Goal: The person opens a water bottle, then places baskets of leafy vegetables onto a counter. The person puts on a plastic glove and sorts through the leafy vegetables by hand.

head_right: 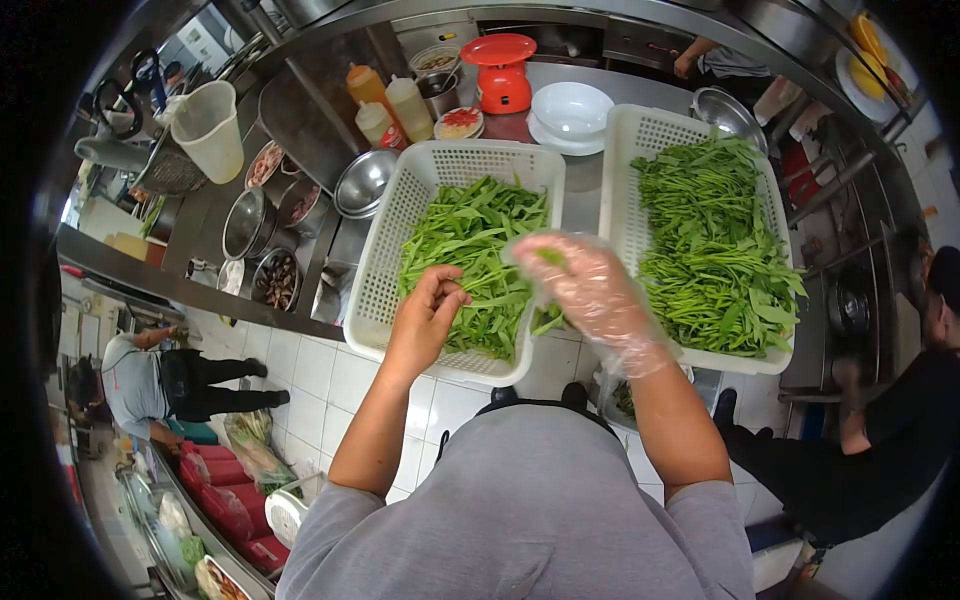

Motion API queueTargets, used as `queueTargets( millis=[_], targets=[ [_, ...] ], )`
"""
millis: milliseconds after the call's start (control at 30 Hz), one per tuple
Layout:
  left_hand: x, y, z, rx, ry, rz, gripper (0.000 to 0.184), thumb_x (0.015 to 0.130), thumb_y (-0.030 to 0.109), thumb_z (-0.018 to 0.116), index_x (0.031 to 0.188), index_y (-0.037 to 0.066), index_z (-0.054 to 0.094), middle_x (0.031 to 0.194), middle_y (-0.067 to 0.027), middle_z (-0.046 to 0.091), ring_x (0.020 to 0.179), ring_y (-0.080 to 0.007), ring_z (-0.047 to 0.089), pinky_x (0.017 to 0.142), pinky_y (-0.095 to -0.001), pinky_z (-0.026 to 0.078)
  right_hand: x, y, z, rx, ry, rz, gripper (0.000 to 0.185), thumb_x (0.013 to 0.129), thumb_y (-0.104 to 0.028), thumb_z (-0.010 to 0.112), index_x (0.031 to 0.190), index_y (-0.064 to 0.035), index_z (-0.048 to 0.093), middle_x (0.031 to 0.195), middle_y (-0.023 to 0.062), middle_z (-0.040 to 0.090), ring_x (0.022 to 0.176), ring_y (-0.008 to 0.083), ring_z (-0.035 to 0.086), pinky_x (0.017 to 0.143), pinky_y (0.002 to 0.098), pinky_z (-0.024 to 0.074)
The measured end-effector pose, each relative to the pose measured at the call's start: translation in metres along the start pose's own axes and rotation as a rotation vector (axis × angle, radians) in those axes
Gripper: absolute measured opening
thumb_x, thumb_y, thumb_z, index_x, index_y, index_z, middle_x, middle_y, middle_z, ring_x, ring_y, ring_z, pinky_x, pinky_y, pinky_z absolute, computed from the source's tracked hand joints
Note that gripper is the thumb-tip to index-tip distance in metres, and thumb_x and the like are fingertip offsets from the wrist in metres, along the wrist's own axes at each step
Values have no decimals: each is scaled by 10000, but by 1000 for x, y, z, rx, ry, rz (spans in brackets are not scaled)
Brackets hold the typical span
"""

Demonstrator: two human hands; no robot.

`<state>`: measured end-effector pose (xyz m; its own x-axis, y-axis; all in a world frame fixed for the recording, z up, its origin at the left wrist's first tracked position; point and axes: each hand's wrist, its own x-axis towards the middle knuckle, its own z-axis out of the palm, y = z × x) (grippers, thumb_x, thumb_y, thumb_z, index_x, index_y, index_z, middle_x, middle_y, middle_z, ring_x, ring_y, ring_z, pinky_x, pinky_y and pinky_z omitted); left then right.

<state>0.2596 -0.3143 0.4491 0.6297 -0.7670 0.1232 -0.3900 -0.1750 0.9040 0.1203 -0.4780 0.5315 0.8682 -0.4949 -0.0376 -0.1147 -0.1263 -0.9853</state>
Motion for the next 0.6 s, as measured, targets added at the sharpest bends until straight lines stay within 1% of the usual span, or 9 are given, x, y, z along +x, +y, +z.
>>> queueTargets(
  millis=[33, 100, 200, 300, 367, 433, 467, 533, 600],
  targets=[
    [0, 3, 2, -1, -10, 5, 242, 871, 22, 510, 1111, 25, 477, 837, -140, 639, 796, -222, 646, 703, -305, 481, 5, 12, 3, 1, 11, 2, 152, 871, -107, 559, 980, -37, 639, 861, 58, 644, 706, 165, 596, 672, 294, 482],
    [-2, 12, 7, -13, -55, 50, 236, 872, 35, 528, 1104, 22, 490, 843, -139, 642, 789, -225, 648, 688, -302, 484, 20, 44, 9, -568, -48, -737, 177, 814, -112, 598, 983, -71, 633, 856, 79, 637, 712, 224, 608, 659, 326, 489],
    [-3, 21, 15, -35, -50, 56, 218, 869, 64, 557, 1078, 18, 515, 847, -139, 648, 771, -215, 645, 662, -295, 483, 15, 48, 13, -949, -181, -488, 211, 761, -141, 626, 965, -87, 631, 855, 98, 621, 763, 285, 602, 672, 359, 489],
    [-2, 21, 15, -6, 12, 27, 160, 866, 84, 572, 1006, 7, 556, 823, -144, 648, 733, -216, 636, 641, -297, 479, 13, 44, 9, -942, -147, -388, 213, 745, -174, 638, 943, -96, 627, 865, 86, 623, 786, 286, 603, 686, 380, 488],
    [-3, 21, 13, 30, 24, -33, 135, 863, 92, 579, 960, -1, 578, 809, -149, 646, 709, -225, 631, 632, -301, 477, 12, 52, 3, -919, -146, -417, 223, 741, -181, 636, 948, -99, 624, 860, 87, 621, 786, 283, 604, 687, 383, 488],
    [-3, 24, 13, 152, 1, 30, 107, 867, 79, 581, 918, -10, 610, 752, -93, 640, 696, -125, 605, 628, -240, 464, 12, 63, 5, -896, -141, -439, 233, 737, -188, 635, 952, -102, 622, 854, 87, 620, 786, 280, 605, 689, 387, 488],
    [-4, 24, 14, 148, -6, 35, 107, 867, 79, 581, 918, -10, 610, 752, -93, 640, 696, -125, 605, 628, -240, 464, 12, 69, 7, -858, -119, -526, 238, 731, -202, 634, 946, -101, 623, 851, 89, 619, 785, 280, 605, 680, 388, 487],
    [-4, 23, 20, 137, -53, 75, 113, 865, 85, 579, 913, -13, 609, 757, -113, 635, 663, -154, 598, 608, -256, 456, 7, 66, 9, -867, -131, -555, 249, 723, -227, 631, 937, -98, 624, 850, 91, 618, 783, 282, 607, 671, 389, 488],
    [-4, 28, 31, 96, -29, 94, 80, 845, 59, 574, 871, -15, 590, 745, -164, 602, 665, -303, 596, 603, -340, 459, 4, 59, 12, -888, -151, -441, 236, 735, -243, 623, 911, -85, 623, 846, 103, 620, 779, 293, 606, 688, 399, 487]
  ],
)
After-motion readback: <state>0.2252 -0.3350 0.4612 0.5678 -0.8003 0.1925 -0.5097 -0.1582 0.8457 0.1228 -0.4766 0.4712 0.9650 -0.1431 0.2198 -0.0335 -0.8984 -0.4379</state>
